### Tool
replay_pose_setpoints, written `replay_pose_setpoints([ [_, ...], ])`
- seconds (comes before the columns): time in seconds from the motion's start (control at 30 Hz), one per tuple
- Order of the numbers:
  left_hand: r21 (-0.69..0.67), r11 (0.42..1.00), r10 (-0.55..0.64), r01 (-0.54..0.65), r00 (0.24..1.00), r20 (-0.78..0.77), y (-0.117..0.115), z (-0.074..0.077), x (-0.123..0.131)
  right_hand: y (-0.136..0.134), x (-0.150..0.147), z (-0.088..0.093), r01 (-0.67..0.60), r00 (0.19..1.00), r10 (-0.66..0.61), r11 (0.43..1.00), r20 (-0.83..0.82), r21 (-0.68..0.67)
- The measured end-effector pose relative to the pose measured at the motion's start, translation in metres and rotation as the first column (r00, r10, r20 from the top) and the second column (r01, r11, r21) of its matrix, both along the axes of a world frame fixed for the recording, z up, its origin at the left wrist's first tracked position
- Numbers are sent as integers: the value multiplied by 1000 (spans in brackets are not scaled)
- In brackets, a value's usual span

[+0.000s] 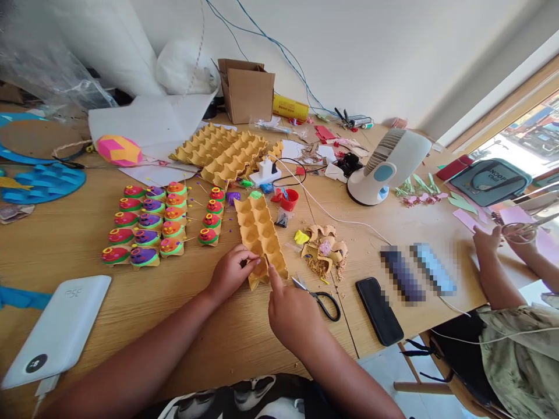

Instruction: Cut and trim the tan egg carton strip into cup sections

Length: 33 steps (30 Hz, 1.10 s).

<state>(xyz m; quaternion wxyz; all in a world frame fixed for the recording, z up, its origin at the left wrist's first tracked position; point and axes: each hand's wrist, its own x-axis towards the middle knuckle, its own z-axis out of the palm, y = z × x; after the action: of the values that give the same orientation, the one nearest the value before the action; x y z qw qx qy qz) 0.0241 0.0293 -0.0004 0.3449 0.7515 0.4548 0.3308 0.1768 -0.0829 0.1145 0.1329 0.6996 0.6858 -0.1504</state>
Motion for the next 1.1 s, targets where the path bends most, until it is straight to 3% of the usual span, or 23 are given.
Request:
replay_pose_setpoints([
  [0.47,-42,999,-15,16,1000,5,-2,6,-1,21,-5,9,-4,999,2,998,-39,-57],
  [1.1,-12,1000,1,0,1000,10,-2,5,0,13,-9,8,1,1000,2,995,24,-97],
])
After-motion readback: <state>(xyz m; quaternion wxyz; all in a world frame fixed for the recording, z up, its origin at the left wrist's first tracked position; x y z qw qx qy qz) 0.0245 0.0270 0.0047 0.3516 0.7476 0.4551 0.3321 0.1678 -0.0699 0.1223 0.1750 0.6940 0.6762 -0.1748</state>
